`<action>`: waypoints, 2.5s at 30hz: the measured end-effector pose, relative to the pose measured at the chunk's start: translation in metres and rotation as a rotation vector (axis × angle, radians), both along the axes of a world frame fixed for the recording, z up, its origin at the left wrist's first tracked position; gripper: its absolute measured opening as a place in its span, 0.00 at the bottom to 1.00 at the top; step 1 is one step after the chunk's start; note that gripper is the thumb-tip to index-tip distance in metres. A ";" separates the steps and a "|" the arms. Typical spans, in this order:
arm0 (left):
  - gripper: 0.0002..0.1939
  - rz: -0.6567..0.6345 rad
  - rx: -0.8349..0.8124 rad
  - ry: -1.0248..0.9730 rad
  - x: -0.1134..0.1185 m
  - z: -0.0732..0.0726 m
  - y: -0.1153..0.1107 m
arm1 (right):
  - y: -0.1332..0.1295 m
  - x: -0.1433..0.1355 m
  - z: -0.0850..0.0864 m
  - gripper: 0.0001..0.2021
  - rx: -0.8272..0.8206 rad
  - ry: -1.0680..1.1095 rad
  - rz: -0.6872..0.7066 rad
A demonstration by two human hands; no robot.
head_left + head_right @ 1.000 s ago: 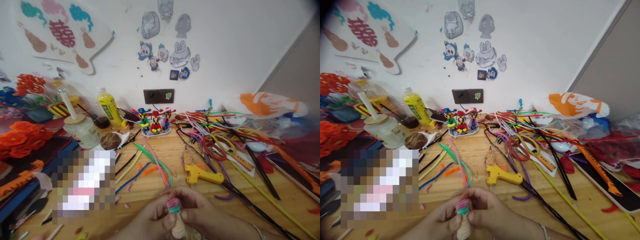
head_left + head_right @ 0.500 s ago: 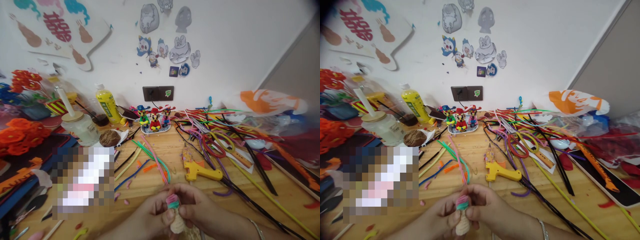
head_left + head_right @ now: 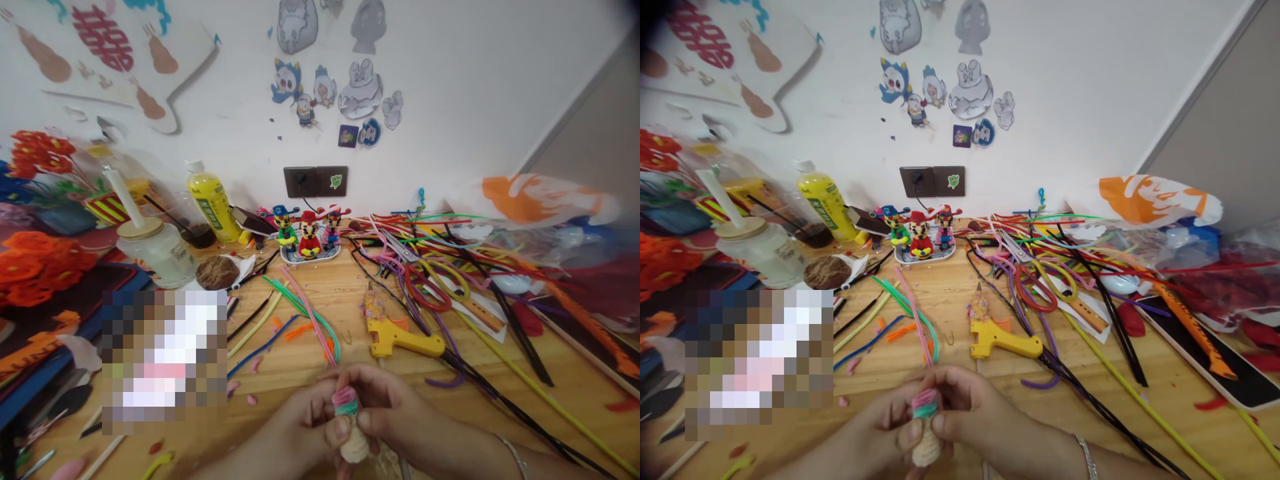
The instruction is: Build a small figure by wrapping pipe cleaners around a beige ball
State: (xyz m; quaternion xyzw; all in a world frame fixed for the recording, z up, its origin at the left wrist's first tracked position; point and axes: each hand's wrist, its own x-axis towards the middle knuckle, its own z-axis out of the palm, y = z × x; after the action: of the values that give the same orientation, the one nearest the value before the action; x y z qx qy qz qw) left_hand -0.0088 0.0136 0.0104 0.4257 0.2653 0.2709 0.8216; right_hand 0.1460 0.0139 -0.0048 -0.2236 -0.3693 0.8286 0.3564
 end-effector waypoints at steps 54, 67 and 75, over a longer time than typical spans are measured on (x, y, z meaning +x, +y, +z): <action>0.19 -0.067 -0.020 -0.072 -0.001 0.010 -0.002 | -0.004 0.002 0.014 0.23 0.031 0.023 -0.017; 0.13 0.167 -0.127 -0.203 -0.003 0.005 -0.001 | 0.002 0.008 0.002 0.11 0.382 -0.163 -0.587; 0.12 0.109 -0.107 -0.290 -0.004 -0.008 0.002 | 0.004 0.003 0.000 0.14 0.277 -0.170 -0.468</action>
State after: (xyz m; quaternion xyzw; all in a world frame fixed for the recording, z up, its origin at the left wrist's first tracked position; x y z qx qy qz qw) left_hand -0.0124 0.0159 0.0022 0.3226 0.1808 0.3590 0.8570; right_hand 0.1490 0.0184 -0.0046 -0.3207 -0.4461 0.6435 0.5330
